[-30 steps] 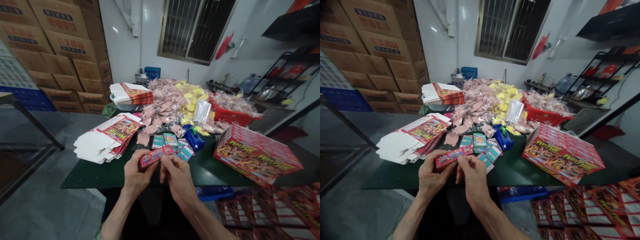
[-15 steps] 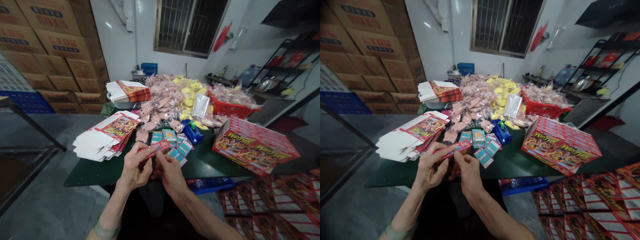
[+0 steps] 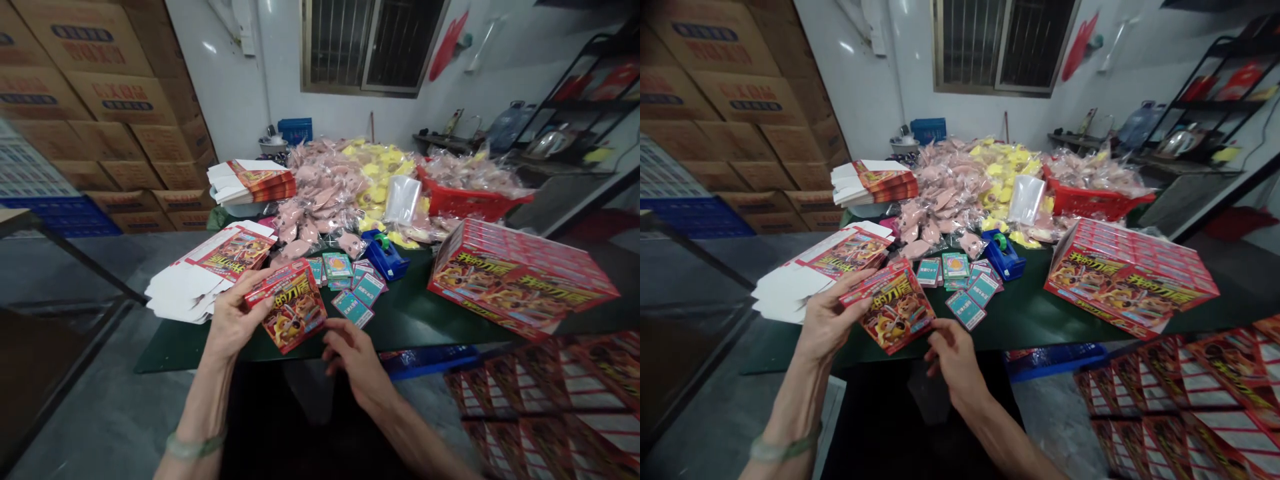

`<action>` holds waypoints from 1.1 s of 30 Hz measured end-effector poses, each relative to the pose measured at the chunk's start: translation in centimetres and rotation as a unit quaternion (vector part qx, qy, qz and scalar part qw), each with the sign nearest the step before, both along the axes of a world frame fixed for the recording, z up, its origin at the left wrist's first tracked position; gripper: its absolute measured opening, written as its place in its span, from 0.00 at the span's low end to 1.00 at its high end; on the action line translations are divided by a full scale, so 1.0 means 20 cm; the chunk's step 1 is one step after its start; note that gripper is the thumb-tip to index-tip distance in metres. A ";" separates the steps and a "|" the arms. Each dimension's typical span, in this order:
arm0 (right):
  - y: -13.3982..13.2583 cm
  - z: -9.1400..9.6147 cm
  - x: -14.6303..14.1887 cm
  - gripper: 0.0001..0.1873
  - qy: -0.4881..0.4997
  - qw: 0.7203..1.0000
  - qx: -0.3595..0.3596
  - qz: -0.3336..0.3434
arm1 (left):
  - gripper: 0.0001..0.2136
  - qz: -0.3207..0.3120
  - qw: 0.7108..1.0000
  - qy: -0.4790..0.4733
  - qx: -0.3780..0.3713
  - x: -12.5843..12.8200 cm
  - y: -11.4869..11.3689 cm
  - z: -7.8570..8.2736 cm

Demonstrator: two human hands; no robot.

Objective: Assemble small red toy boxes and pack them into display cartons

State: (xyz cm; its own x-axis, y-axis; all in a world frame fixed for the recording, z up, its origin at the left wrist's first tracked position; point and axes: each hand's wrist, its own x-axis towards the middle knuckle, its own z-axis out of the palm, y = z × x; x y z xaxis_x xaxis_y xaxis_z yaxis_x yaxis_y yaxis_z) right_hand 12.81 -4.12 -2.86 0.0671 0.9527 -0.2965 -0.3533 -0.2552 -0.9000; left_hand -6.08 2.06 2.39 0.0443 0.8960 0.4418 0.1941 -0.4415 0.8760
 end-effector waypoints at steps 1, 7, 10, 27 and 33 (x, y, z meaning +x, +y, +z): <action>-0.02 0.01 0.06 0.23 -0.059 0.997 0.026 -0.047 | 0.18 -0.016 0.997 -0.061 -0.043 0.00 -0.01 0.00; -0.12 0.13 0.39 0.21 -0.154 0.975 0.158 0.037 | 0.26 -0.139 0.951 -0.193 -0.197 0.30 -0.03 0.00; -0.18 0.19 0.56 0.16 -0.235 0.951 0.198 0.020 | 0.24 -0.178 0.967 -0.054 -0.173 0.48 0.02 0.01; -0.06 0.22 1.91 0.32 -0.423 0.785 0.177 -0.417 | 0.10 -0.289 0.898 0.105 0.313 1.67 0.16 0.14; -0.07 -0.01 1.85 0.34 -0.331 0.864 0.162 -0.343 | 0.13 -0.289 0.887 0.157 0.323 1.86 0.20 0.01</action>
State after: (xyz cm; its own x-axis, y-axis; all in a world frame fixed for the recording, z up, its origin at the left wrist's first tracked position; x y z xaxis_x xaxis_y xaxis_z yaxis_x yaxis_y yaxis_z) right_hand 49.91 -5.53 -3.02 0.7013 0.6479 0.2974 0.2983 0.1122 -0.9479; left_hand 31.10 5.99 2.59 0.6263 0.2477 0.7392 -0.0383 -0.9373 0.3465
